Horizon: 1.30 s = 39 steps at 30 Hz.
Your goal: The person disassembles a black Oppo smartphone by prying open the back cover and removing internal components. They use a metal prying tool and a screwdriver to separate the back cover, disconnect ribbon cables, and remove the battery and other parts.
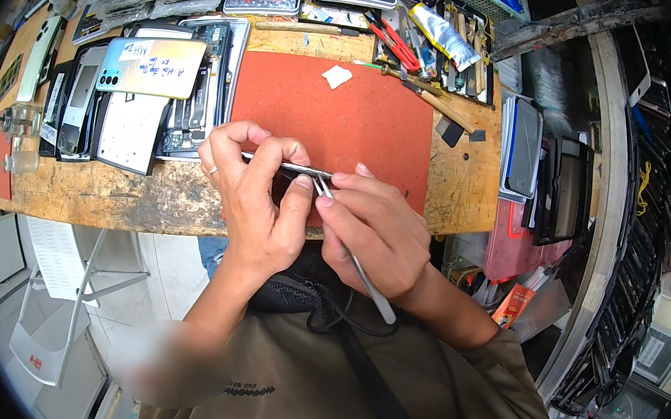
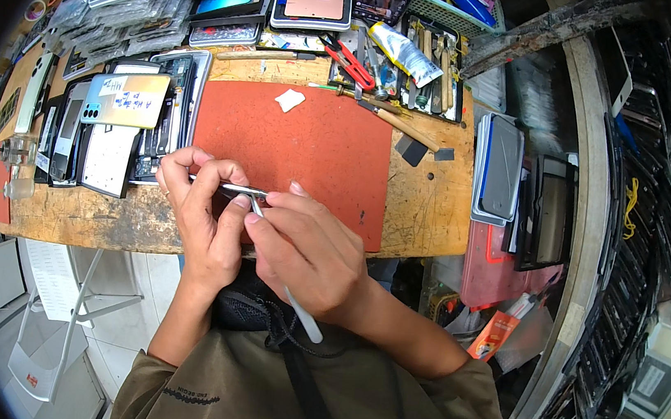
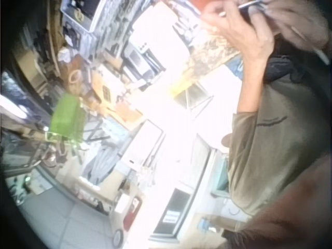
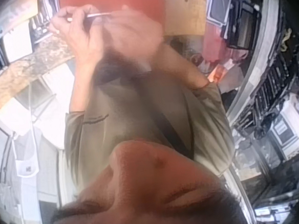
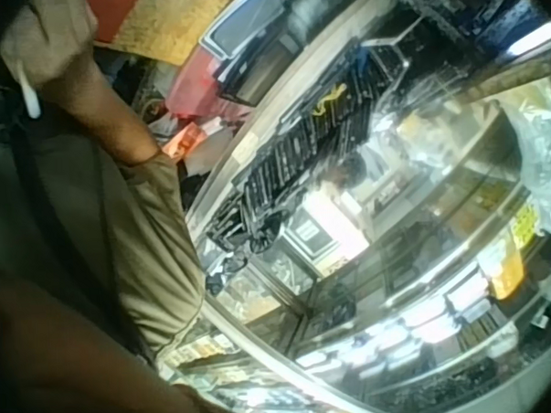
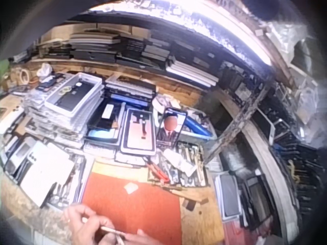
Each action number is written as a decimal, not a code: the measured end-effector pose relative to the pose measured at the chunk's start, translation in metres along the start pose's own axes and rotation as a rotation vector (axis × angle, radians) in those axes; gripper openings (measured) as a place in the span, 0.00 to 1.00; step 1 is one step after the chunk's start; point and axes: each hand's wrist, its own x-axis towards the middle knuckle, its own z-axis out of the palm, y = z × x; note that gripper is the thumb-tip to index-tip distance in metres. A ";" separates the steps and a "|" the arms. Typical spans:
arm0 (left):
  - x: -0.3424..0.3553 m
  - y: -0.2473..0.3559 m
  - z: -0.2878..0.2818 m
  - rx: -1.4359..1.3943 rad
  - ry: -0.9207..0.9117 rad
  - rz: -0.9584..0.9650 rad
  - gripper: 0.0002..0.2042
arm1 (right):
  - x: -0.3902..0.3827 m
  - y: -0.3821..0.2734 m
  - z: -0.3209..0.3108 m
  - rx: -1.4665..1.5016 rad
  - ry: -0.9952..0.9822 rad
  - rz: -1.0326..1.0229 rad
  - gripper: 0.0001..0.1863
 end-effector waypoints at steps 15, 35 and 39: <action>0.000 0.001 -0.001 0.007 -0.002 -0.002 0.11 | 0.008 0.002 -0.010 0.052 -0.014 0.065 0.18; 0.001 0.001 0.000 0.011 -0.008 -0.006 0.10 | 0.012 0.005 -0.014 0.157 0.006 0.127 0.17; 0.002 0.002 0.000 0.013 -0.009 -0.007 0.10 | 0.014 0.004 -0.014 0.135 -0.007 0.117 0.17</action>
